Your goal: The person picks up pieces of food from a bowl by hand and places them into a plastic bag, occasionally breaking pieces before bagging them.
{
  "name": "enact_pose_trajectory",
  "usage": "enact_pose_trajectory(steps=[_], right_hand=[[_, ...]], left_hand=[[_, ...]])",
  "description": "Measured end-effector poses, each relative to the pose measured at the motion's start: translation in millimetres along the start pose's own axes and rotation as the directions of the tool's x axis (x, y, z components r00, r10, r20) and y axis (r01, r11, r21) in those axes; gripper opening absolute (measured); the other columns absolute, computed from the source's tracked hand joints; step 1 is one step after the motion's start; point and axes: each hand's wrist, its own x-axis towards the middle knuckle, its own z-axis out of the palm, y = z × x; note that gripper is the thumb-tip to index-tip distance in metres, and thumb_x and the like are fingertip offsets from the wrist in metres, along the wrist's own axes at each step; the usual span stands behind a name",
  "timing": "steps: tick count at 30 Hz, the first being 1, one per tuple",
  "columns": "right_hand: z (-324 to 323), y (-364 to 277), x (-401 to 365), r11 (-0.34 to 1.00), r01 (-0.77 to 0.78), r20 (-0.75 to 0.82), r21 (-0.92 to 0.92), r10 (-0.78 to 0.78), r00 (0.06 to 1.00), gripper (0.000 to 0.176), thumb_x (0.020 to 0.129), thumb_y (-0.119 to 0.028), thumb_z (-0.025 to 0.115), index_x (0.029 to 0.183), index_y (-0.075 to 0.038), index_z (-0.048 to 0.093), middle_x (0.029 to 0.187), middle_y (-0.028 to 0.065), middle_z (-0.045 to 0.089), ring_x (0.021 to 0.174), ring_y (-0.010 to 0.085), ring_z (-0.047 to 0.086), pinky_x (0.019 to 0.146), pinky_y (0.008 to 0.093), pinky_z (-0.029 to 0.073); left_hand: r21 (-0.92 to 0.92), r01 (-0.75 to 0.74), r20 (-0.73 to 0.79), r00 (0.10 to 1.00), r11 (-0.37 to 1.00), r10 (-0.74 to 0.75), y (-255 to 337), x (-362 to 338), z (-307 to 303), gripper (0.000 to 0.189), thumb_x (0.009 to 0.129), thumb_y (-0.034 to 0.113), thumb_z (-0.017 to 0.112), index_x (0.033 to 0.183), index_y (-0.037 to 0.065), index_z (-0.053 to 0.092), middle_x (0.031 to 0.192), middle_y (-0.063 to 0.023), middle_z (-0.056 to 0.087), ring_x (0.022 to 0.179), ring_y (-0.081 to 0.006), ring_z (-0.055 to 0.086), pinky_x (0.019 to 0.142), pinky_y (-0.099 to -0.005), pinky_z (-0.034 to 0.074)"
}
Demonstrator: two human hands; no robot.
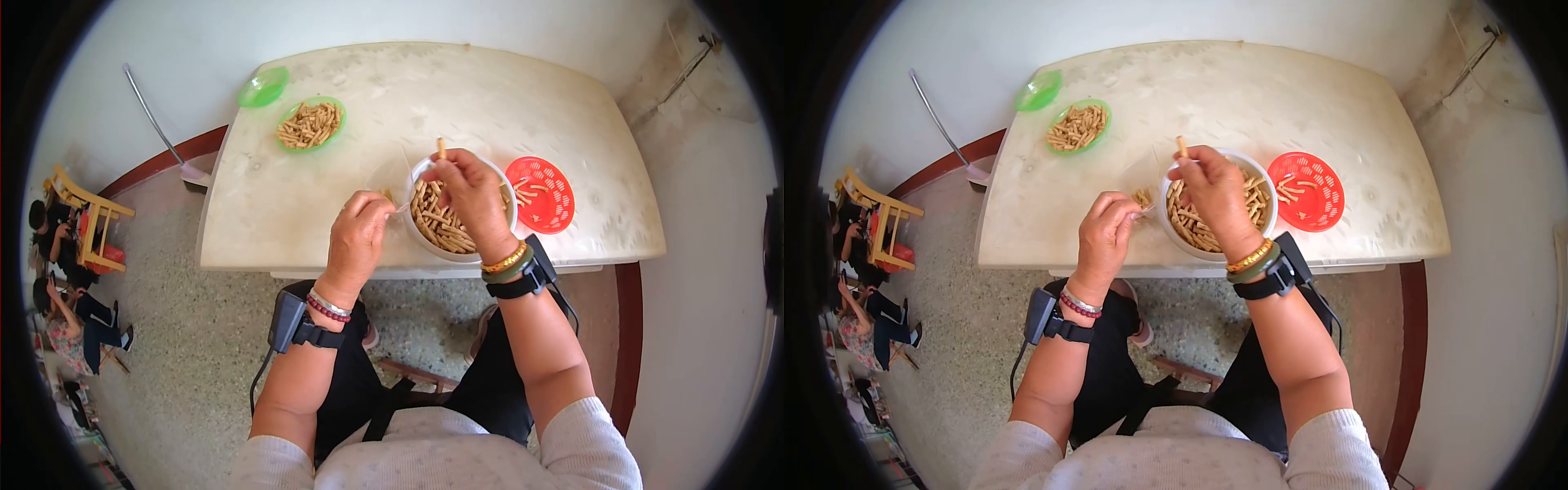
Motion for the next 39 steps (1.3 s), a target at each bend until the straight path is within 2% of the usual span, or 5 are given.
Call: enact_pose_trajectory(steps=[8,15,28,34,39], right_hand=[[6,-3,-4,0.604,0.553,0.093,-0.574,-0.623,0.777,0.024,0.082,-0.002,0.068,0.106,-0.004,0.068,0.082,0.0153,0.065,0.077,0.0308,0.063,0.069,0.0360,0.050],[-32,3,8,0.799,0.314,-0.102,-0.512,-0.419,0.902,0.020,0.083,-0.005,0.067,0.102,-0.007,0.071,0.088,0.0155,0.066,0.075,0.0320,0.064,0.069,0.0363,0.052],[0,52,-3,0.007,0.173,0.173,-0.985,-0.016,0.985,0.012,0.083,-0.017,0.065,0.087,-0.006,0.069,0.095,0.0145,0.065,0.091,0.0324,0.066,0.080,0.0427,0.054],[-32,51,7,0.572,0.302,0.140,-0.762,-0.310,0.940,0.010,0.089,-0.013,0.062,0.087,-0.004,0.065,0.082,0.0101,0.068,0.074,0.0256,0.065,0.067,0.0331,0.051],[-16,21,-5,0.997,-0.058,0.061,0.048,0.055,0.997,0.010,0.098,-0.012,0.053,0.100,-0.004,0.057,0.082,0.0022,0.063,0.064,0.0055,0.051,0.058,0.0202,0.043]], left_hand=[[-0.008,-0.002,-0.048,0.999,1.000,0.002,-1,2,5,0.012,0.083,-0.005,0.061,0.091,0.003,0.064,0.090,-0.0105,0.060,0.077,-0.0279,0.062,0.067,-0.0340,0.050],[0.011,0.051,-0.085,0.995,0.999,-0.050,0,3,-2,0.010,0.084,-0.004,0.061,0.090,0.003,0.063,0.089,-0.0102,0.060,0.076,-0.0271,0.062,0.067,-0.0336,0.050],[-0.015,0.058,-0.104,0.993,0.998,-0.059,-5,2,-5,0.011,0.083,-0.005,0.063,0.090,0.003,0.063,0.088,-0.0094,0.060,0.077,-0.0258,0.062,0.067,-0.0327,0.050],[-0.032,0.073,-0.092,0.993,0.997,-0.076,-8,1,-6,0.012,0.083,-0.005,0.062,0.091,0.003,0.063,0.090,-0.0100,0.060,0.077,-0.0265,0.062,0.067,-0.0336,0.050],[-0.032,0.063,-0.056,0.996,0.998,-0.065,-4,2,-4,0.013,0.082,-0.006,0.062,0.091,0.004,0.063,0.091,-0.0107,0.060,0.077,-0.0282,0.062,0.067,-0.0341,0.050]])
